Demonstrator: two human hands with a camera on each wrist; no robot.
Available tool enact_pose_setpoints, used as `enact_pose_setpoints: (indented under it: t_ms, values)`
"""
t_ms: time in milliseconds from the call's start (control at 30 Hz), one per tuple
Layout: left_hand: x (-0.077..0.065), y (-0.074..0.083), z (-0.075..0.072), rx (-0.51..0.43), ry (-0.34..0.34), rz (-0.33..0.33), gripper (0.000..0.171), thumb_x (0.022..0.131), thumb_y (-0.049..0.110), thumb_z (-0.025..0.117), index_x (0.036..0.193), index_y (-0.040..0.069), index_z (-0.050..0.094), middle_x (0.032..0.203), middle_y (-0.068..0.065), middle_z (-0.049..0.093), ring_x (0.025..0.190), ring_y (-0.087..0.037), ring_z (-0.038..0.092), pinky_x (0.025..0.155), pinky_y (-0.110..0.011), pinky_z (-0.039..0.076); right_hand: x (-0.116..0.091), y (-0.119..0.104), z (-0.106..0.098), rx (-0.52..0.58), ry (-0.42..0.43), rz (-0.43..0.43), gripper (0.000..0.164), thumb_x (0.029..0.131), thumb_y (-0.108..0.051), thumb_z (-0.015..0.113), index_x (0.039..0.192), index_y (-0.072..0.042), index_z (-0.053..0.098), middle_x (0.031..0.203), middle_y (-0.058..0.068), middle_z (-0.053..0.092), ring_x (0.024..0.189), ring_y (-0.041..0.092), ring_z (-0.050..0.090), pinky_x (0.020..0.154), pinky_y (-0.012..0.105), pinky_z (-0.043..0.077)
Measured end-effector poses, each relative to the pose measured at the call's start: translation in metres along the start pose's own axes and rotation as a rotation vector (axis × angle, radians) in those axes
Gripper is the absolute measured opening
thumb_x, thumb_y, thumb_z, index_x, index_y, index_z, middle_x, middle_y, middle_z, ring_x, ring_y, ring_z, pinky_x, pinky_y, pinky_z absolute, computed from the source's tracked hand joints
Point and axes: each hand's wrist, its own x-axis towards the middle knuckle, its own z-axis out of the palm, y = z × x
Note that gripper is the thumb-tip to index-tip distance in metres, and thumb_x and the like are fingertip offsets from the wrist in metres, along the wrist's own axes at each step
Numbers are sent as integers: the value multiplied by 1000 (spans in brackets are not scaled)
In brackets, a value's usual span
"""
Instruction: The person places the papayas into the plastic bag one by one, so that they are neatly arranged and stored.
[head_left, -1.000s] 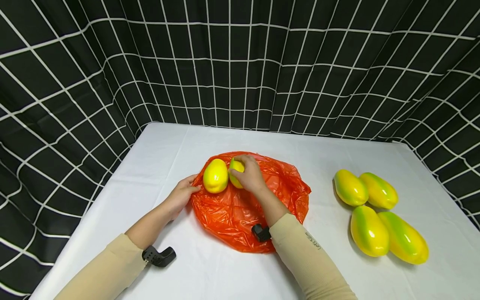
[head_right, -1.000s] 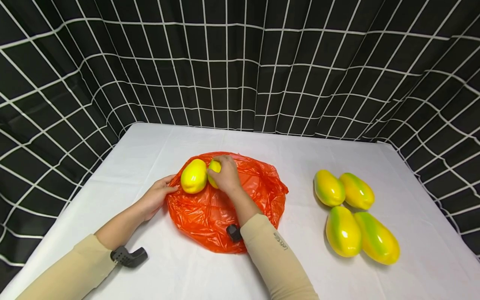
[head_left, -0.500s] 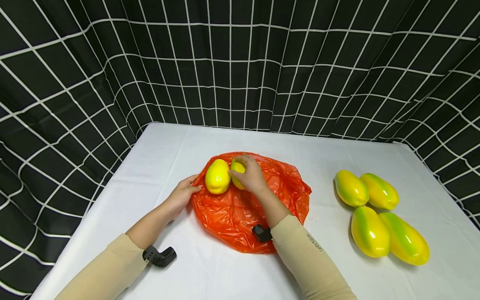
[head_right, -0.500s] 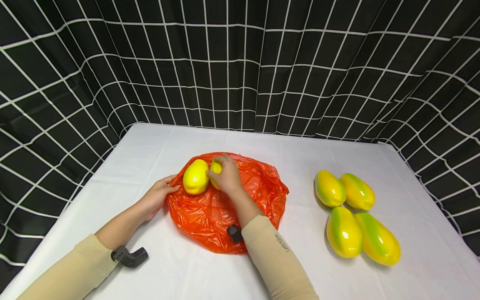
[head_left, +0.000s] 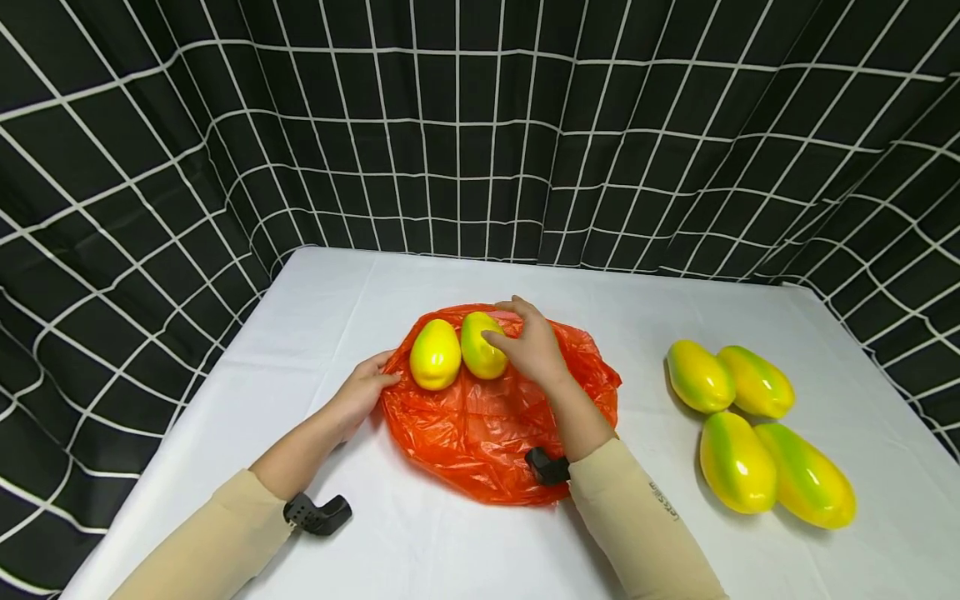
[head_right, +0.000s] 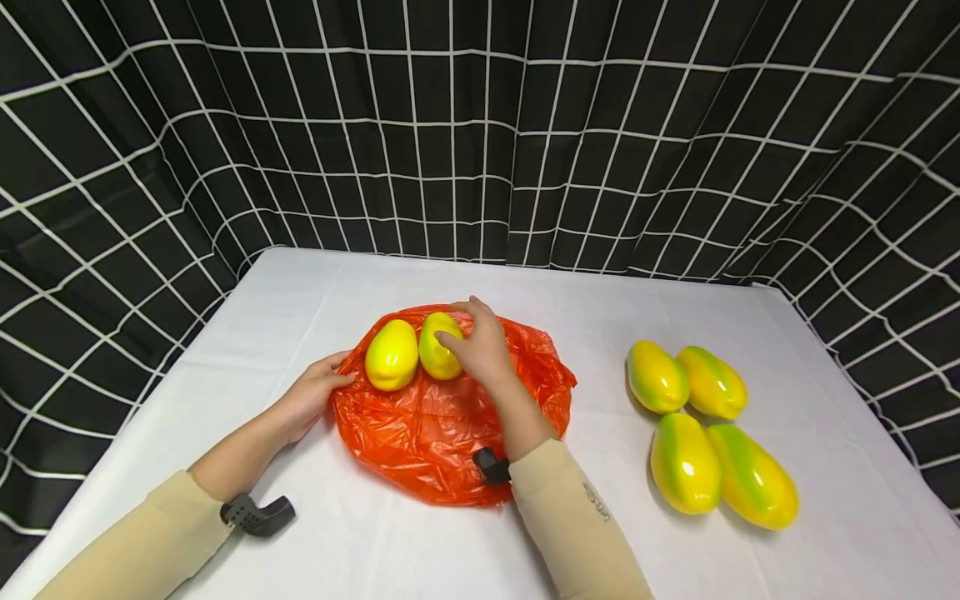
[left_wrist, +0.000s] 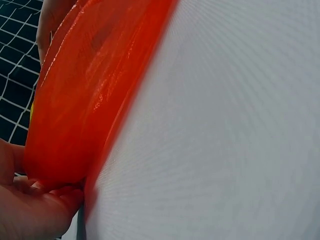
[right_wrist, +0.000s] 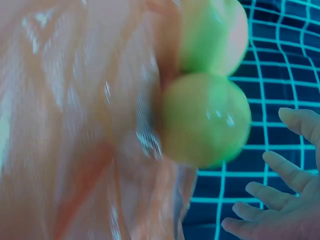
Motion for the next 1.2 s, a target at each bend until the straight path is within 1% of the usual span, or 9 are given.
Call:
enact_pose_setpoints:
  t_ms: [200,467,633,833,967,1133,1200]
  values:
    - [0,0,0,4,-1,6,52,96,6,36,145,-2,24,148,-19,33,135,-31,35,114,-41,26,-9,7,-31,-4,44,-4,51,86,-23,65,132,-7,50,151,13,30,140,33,24,113,52,25]
    - [0,1,3,8,-14,12,51,95,6,36,144,-2,25,147,-20,34,134,-31,36,113,-42,28,-30,21,-73,9,129,34,53,87,-23,63,135,-7,47,152,13,29,140,35,22,110,58,25]
    - [1,1,3,8,-6,20,51,95,6,36,144,-2,25,147,-20,34,133,-31,37,112,-42,30,-45,29,-93,31,190,21,55,86,-23,64,135,-7,46,151,15,30,139,37,23,107,63,25]
    - [1,0,3,15,0,20,51,95,6,37,144,-1,26,147,-19,34,134,-31,36,112,-42,29,-61,39,-111,36,258,32,55,87,-25,64,136,-5,46,149,16,32,139,36,22,111,59,20]
    - [0,-1,2,11,-3,25,51,95,5,36,144,-2,26,147,-19,35,134,-31,36,112,-42,28,-71,47,-121,48,283,66,56,88,-28,61,137,-5,44,150,16,31,140,36,21,113,56,19]
    - [-1,-1,1,12,-1,19,51,95,5,37,144,-1,26,146,-19,36,133,-30,38,112,-42,29,-82,55,-132,62,281,169,60,90,-38,57,140,-10,40,153,12,25,141,35,17,114,53,18]
    - [-1,0,1,12,2,16,51,95,5,37,144,-1,26,146,-20,36,133,-30,38,112,-42,29,-86,59,-136,67,291,206,61,90,-40,56,141,-11,40,153,11,25,141,33,18,115,51,17]
